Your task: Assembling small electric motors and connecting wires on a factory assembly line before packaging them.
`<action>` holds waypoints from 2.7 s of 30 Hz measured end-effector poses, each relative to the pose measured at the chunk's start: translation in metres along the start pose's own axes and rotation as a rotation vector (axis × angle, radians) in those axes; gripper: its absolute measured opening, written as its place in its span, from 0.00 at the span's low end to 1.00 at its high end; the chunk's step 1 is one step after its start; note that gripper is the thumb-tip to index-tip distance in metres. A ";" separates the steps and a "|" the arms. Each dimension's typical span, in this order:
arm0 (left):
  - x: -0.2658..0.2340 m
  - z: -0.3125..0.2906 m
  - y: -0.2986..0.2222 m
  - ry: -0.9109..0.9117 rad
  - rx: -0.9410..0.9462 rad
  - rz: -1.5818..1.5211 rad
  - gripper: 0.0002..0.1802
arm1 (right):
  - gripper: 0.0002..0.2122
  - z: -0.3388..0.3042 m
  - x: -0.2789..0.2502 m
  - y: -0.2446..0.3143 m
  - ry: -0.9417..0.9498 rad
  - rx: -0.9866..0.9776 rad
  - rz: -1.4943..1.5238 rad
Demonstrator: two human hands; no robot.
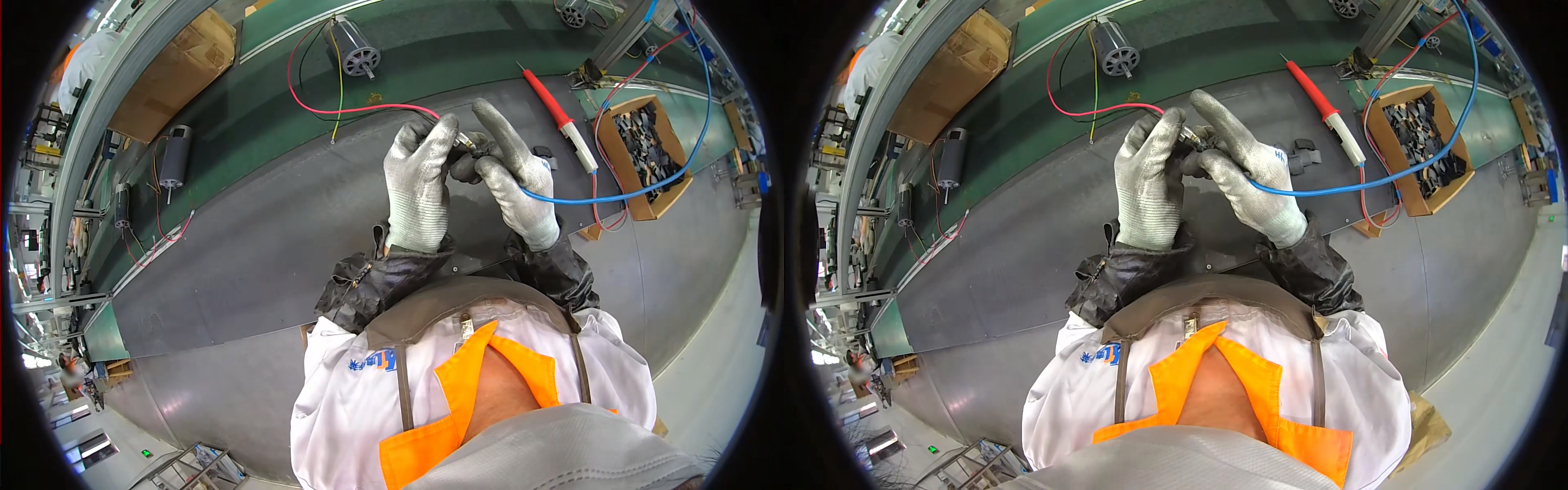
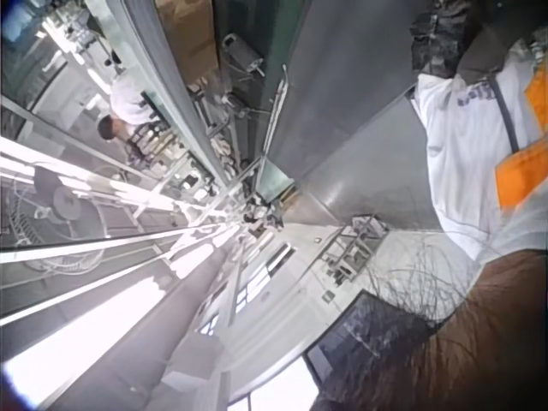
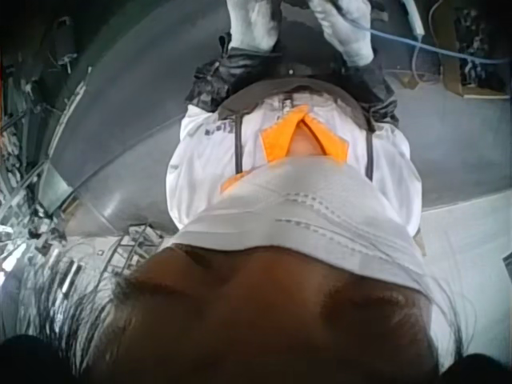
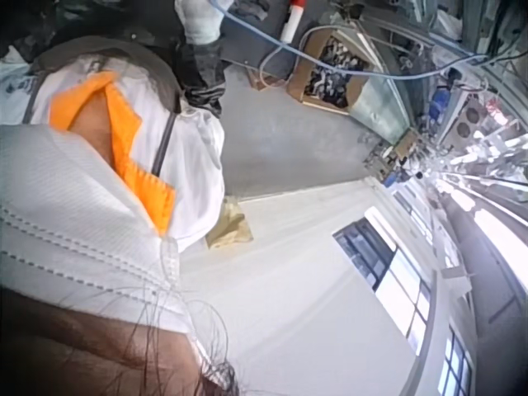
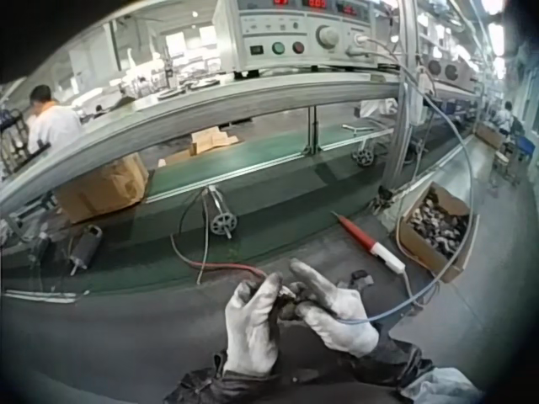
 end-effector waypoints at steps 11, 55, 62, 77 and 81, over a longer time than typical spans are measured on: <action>0.004 -0.001 0.016 0.166 -0.050 0.049 0.15 | 0.29 0.000 -0.008 0.004 0.033 -0.003 0.027; -0.083 0.001 0.078 0.045 -0.163 -0.260 0.10 | 0.20 0.100 -0.107 -0.079 0.092 0.232 -0.859; -0.082 -0.002 0.090 0.036 -0.229 -0.241 0.12 | 0.20 -0.011 -0.252 -0.077 -0.320 0.419 -1.159; -0.235 -0.004 -0.134 -0.542 0.624 1.576 0.10 | 0.20 -0.008 -0.117 -0.032 -0.028 0.347 -0.041; -0.227 -0.063 -0.199 -0.914 0.746 2.248 0.28 | 0.19 0.001 -0.137 -0.062 -0.006 0.533 -0.586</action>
Point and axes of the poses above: each hand's wrist, its own z-axis towards the middle knuckle, its own x-axis out of the palm, y = z × x, the point moved 10 cm from there along z, towards the middle knuckle, and after that the axes turned 5 degrees about x, right-handed, at the moved point
